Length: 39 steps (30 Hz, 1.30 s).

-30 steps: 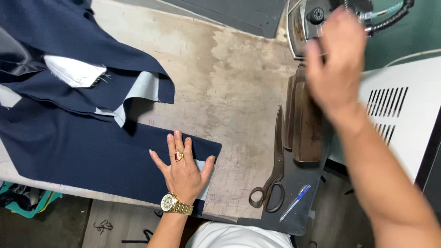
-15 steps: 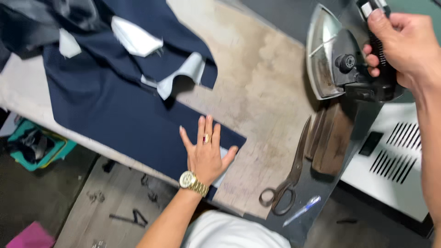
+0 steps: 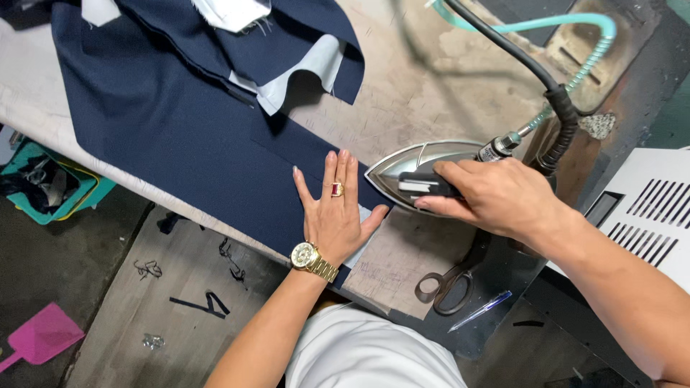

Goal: The person prepares and irons fabric components for a suit jacket, aligning adhesive interfacing pieces onto the dark blue fabric before pressing them with a steam iron and using a wooden tailor's clapper to set the seams.

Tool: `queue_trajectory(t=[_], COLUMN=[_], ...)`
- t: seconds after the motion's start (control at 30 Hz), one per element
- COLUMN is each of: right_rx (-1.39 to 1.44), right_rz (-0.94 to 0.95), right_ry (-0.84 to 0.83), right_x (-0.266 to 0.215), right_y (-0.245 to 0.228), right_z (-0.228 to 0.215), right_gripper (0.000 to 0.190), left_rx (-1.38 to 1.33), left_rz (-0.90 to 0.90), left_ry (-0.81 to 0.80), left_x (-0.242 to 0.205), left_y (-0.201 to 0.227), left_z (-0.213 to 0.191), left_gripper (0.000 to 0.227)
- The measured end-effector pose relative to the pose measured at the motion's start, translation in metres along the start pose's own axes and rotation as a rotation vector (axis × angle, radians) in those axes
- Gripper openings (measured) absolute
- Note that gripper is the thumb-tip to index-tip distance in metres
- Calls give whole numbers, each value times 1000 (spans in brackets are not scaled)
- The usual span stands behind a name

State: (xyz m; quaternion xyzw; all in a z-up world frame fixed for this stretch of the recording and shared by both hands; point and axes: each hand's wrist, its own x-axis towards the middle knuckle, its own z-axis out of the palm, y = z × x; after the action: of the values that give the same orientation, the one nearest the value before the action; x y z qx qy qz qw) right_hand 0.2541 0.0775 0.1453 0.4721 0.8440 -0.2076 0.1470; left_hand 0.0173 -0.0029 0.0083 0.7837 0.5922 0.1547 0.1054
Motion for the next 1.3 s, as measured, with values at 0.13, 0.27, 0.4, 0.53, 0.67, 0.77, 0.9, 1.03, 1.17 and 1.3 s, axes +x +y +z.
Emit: queue_trajectory(t=[0.13,0.27,0.4,0.53,0.67,0.77,0.9,1.03,1.17,1.3], right_rx=[-97,-121,-34,-176,-181,-202,-178,-171,-134,-130], right_rz=[-78,-108,-358,-426,-445,-482,-486,-507,-492,-481], right_ry=[117,217,439,460,448,392,389,384,397,406], right_x=[-3,-11,-30,-60,-72,-78,-78,-78,-76,-75], right_y=[-3,2,13,33,47,58,61,65,65,65], right_z=[4,11,1,1,19,32,32,33,35,38], right_gripper=[58,59,42,29,22,27,35,37,34,35], left_rx=[-72,-82,-4,96,154,187,169,149,152,172], left_rz=[10,35,16,89,115,99,66,53,43,60], left_ry=[11,-7,-18,-52,-120,-165,-200,-211,-223,-226], left_x=[0,0,8,18,20,18,17,14,16,25], left_y=[0,-5,-21,-41,-50,-53,-55,-56,-55,-55], left_z=[0,-3,-18,-23,-23,-23,-21,-17,-19,-25], left_gripper=[93,85,61,64,71,72,70,70,69,72])
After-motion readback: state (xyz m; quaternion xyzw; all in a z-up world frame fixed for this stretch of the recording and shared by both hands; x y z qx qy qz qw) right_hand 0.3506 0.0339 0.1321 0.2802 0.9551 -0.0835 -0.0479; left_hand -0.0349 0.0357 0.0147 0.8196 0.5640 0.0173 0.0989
